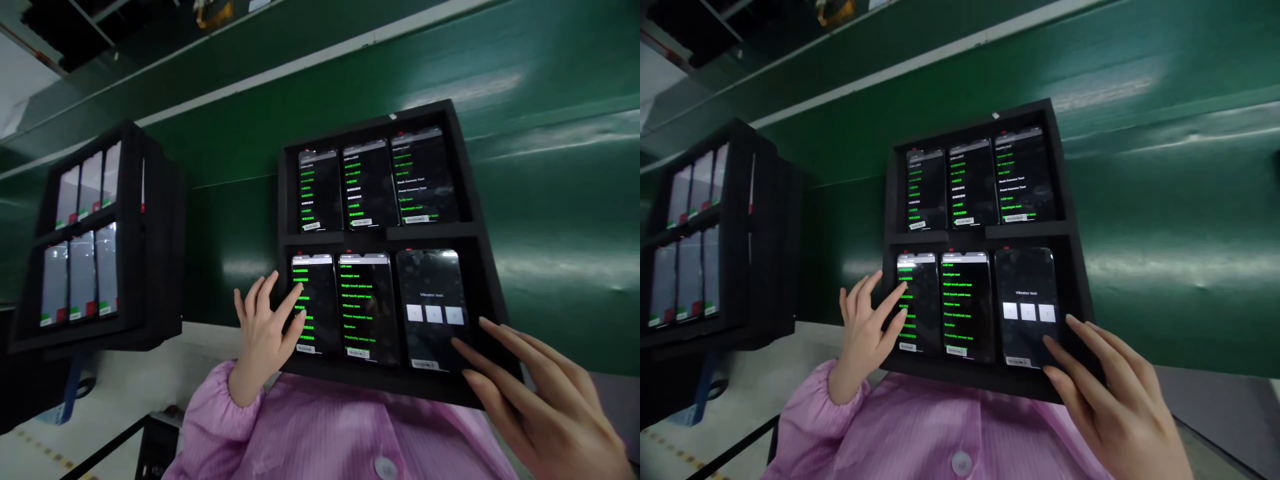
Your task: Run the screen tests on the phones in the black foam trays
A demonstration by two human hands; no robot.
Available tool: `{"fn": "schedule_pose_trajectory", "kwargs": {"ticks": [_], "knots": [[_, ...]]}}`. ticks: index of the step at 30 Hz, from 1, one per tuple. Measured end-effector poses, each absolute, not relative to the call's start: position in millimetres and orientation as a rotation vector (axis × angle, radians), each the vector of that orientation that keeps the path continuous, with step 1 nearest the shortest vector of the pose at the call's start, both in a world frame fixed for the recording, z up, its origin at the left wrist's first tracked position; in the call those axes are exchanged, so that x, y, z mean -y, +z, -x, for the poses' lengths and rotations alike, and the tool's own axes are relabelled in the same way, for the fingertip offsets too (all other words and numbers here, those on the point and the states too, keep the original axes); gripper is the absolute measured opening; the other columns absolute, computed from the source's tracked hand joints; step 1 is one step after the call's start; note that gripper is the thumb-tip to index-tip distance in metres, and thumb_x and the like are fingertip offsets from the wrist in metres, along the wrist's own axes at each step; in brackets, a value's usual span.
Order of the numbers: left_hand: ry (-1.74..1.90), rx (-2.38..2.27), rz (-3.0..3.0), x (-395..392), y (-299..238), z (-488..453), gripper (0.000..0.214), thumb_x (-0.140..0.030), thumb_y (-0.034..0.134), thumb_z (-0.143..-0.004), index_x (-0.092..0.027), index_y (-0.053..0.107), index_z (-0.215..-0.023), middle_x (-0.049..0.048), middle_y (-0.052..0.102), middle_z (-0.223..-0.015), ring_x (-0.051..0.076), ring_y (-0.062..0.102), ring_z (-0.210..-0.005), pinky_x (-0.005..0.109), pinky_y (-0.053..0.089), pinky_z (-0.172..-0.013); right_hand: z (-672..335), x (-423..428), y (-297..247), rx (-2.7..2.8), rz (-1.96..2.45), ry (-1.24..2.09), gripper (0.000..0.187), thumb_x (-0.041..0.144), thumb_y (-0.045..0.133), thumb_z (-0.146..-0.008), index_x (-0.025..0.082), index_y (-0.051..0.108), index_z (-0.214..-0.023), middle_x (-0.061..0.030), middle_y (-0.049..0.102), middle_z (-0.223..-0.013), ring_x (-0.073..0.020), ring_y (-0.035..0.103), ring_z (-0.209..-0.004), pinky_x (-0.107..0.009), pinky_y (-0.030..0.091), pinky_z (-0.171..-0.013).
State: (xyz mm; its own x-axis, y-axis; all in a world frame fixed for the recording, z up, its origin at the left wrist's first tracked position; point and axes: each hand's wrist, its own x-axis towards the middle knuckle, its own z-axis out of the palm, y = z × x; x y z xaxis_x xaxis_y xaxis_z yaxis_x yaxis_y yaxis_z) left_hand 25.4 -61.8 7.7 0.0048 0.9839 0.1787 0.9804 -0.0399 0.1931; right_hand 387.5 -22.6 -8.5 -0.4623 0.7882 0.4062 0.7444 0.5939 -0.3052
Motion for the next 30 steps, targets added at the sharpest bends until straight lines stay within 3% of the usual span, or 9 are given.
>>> {"fn": "schedule_pose_trajectory", "kwargs": {"ticks": [2, 7, 10, 16, 21, 24, 27, 30], "knots": [[0.448, -2.188, -2.188, 63, 8, -25, 0.045, -0.032, 0.059, -0.104, -0.036, 0.06, -0.148, 0.012, 0.047, -0.162, 0.038, 0.045, -0.148, 0.077, 0.022, -0.125, -387, 22, -8, 2.304, 1.222, 0.115, 0.081, 0.021, 0.071, -0.096, 0.046, 0.036, -0.165, -0.008, 0.061, -0.15, -0.0329, 0.07, -0.119, -0.052, 0.061, -0.095], [0.701, -2.03, -2.234, 83, 11, -16, 0.054, -0.019, 0.059, -0.102, -0.028, 0.051, -0.154, 0.0103, 0.063, -0.142, 0.025, 0.059, -0.135, 0.055, 0.035, -0.128, -385, 23, -8, 2.283, 1.236, 0.12, 0.081, 0.019, 0.071, -0.095, 0.046, 0.038, -0.165, -0.0076, 0.063, -0.148, -0.0312, 0.071, -0.116, -0.05, 0.063, -0.092], [0.621, -1.923, -2.308, 92, 10, -16, 0.049, -0.015, 0.06, -0.101, -0.024, 0.056, -0.148, 0.0086, 0.067, -0.134, 0.022, 0.062, -0.13, 0.049, 0.033, -0.13, -385, 23, -10, 2.279, 1.232, 0.113, 0.082, 0.017, 0.072, -0.095, 0.046, 0.039, -0.164, -0.0067, 0.062, -0.15, -0.0304, 0.071, -0.117, -0.048, 0.062, -0.094], [0.499, -1.973, -2.35, 93, 7, -22, 0.042, -0.019, 0.061, -0.101, -0.022, 0.061, -0.143, 0.0105, 0.065, -0.138, 0.024, 0.059, -0.133, 0.051, 0.027, -0.132, -385, 25, -12, 2.266, 1.227, 0.166, 0.07, 0.017, 0.067, -0.1, 0.039, 0.045, -0.163, -0.0074, 0.056, -0.156, -0.0319, 0.066, -0.123, -0.051, 0.057, -0.099], [0.467, -1.949, -2.368, 96, 13, -23, 0.047, -0.019, 0.06, -0.101, -0.027, 0.06, -0.147, 0.0101, 0.063, -0.141, 0.026, 0.057, -0.135, 0.053, 0.028, -0.13, -385, 26, -11, 2.257, 1.233, 0.18, 0.06, 0.016, 0.067, -0.099, 0.034, 0.055, -0.156, -0.0075, 0.056, -0.156, -0.032, 0.065, -0.124, -0.05, 0.056, -0.1], [0.368, -1.904, -2.414, 101, 15, -25, 0.048, -0.023, 0.059, -0.101, -0.03, 0.06, -0.149, 0.0112, 0.058, -0.146, 0.028, 0.051, -0.14, 0.056, 0.021, -0.132, -384, 26, -12, 2.254, 1.243, 0.179, 0.054, 0.017, 0.067, -0.099, 0.033, 0.06, -0.15, -0.0061, 0.057, -0.154, -0.0314, 0.066, -0.123, -0.05, 0.056, -0.1], [0.25, -1.899, -2.44, 105, 13, -28, 0.044, -0.029, 0.058, -0.103, -0.03, 0.063, -0.147, 0.0128, 0.053, -0.151, 0.03, 0.046, -0.143, 0.056, 0.011, -0.133, -382, 27, -12, 2.238, 1.263, 0.186, 0.044, 0.014, 0.068, -0.098, 0.029, 0.067, -0.139, -0.0074, 0.059, -0.152, -0.0314, 0.066, -0.123, -0.05, 0.056, -0.1], [0.303, -1.931, -2.4, 106, 9, -31, 0.04, -0.03, 0.056, -0.104, -0.03, 0.068, -0.142, 0.0125, 0.052, -0.151, 0.029, 0.045, -0.143, 0.052, 0.013, -0.134, -381, 26, -11, 2.225, 1.259, 0.182, 0.028, 0.012, 0.068, -0.097, 0.021, 0.072, -0.124, -0.0117, 0.062, -0.147, -0.0321, 0.067, -0.122, -0.05, 0.056, -0.099]]}}
